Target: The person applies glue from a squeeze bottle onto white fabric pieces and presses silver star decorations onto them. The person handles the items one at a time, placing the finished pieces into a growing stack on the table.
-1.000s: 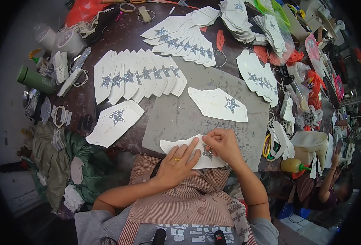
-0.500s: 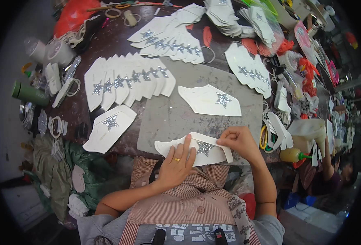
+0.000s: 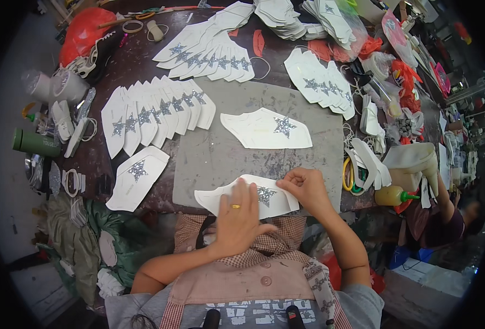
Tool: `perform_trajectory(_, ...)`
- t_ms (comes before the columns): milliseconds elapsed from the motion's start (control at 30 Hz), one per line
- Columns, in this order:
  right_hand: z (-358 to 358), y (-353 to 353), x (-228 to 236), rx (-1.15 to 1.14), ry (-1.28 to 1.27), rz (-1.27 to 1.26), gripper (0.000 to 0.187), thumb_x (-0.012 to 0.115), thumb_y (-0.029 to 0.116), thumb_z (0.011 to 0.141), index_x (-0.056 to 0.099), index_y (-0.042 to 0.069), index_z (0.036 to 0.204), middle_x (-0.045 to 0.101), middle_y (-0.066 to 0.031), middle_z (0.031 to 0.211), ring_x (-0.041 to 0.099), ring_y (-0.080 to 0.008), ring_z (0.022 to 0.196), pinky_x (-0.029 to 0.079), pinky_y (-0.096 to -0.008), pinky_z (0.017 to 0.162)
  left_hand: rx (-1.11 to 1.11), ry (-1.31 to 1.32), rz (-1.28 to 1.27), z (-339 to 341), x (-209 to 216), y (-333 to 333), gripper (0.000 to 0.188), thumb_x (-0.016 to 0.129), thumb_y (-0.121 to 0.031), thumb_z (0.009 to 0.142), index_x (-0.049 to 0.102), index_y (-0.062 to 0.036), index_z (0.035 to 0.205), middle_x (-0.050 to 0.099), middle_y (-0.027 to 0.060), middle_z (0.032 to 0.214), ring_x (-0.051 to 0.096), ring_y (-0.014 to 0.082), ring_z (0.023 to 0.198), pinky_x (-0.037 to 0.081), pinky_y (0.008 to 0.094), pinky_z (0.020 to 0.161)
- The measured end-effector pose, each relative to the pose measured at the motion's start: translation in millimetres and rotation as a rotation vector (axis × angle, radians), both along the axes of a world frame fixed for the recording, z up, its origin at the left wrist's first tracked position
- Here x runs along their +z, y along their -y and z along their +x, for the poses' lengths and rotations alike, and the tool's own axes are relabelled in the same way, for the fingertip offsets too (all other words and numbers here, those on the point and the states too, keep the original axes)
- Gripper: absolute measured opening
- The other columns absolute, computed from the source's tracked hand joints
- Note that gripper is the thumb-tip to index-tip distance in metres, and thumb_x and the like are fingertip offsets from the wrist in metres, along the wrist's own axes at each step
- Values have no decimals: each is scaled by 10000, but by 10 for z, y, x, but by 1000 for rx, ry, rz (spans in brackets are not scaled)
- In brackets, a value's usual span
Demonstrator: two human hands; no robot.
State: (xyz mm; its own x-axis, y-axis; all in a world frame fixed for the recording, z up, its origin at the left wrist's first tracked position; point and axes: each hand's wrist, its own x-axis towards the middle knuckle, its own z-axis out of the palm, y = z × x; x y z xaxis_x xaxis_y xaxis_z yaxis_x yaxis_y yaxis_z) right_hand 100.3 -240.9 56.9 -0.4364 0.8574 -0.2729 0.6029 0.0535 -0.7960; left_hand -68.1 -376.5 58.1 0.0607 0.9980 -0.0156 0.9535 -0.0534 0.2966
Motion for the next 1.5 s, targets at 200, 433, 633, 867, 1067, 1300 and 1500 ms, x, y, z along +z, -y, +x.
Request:
perform_trajectory(200,132,86,174,-15,-61,-132,174,747,100,849,656,-31,916,652,-50,659,599,-92,562,463,-244,507,-374,27,163,12,-298,-59,987,663,-622,718,407,-1,1440,406,188,1475,310,345,1424,284,553,1126)
perform_trajectory(433,404,379,127,-278,-391,-404,144,703,13,872,583,-16,947,624,-25,710,602,-78,573,466,-200,501,-358,51,140,21,-276,-92,1013,674,-608,721,351,-25,1483,383,170,1495,303,327,1431,261,545,1138)
perform_trajectory(633,415,415,110,-248,-294,-343,124,709,45,879,604,-21,894,621,-13,707,584,-53,578,447,-194,499,-334,16,137,73,-287,-76,1011,681,-601,721,322,-102,1523,360,150,1503,269,310,1442,260,548,1144)
perform_trajectory(867,346,509,132,7,137,200,147,732,86,840,618,10,896,623,-117,664,614,-235,530,480,-327,516,-314,-79,130,154,-167,-123,961,725,-521,732,346,-114,1515,415,141,1425,332,300,1385,309,557,1099)
perform_trajectory(1067,344,464,573,160,5,226,101,712,70,859,649,-5,884,630,-119,735,609,-185,598,469,-306,561,-190,311,336,-217,-50,-69,682,802,-351,708,580,-35,1270,552,157,1248,519,352,1172,408,487,970)
perform_trajectory(1300,-367,305,57,7,-143,89,116,661,64,882,659,-26,955,669,-167,827,670,-297,748,517,-341,681,201,209,353,-463,-3,43,537,779,-180,762,554,-4,1217,583,158,1183,557,349,1065,423,457,899)
perform_trajectory(1500,-693,295,-52,183,-221,542,164,723,75,799,693,19,949,619,-110,876,600,-307,835,485,-381,704,195,231,286,-483,6,-50,515,776,-165,760,542,-11,1193,589,144,1114,542,342,1035,409,437,901)
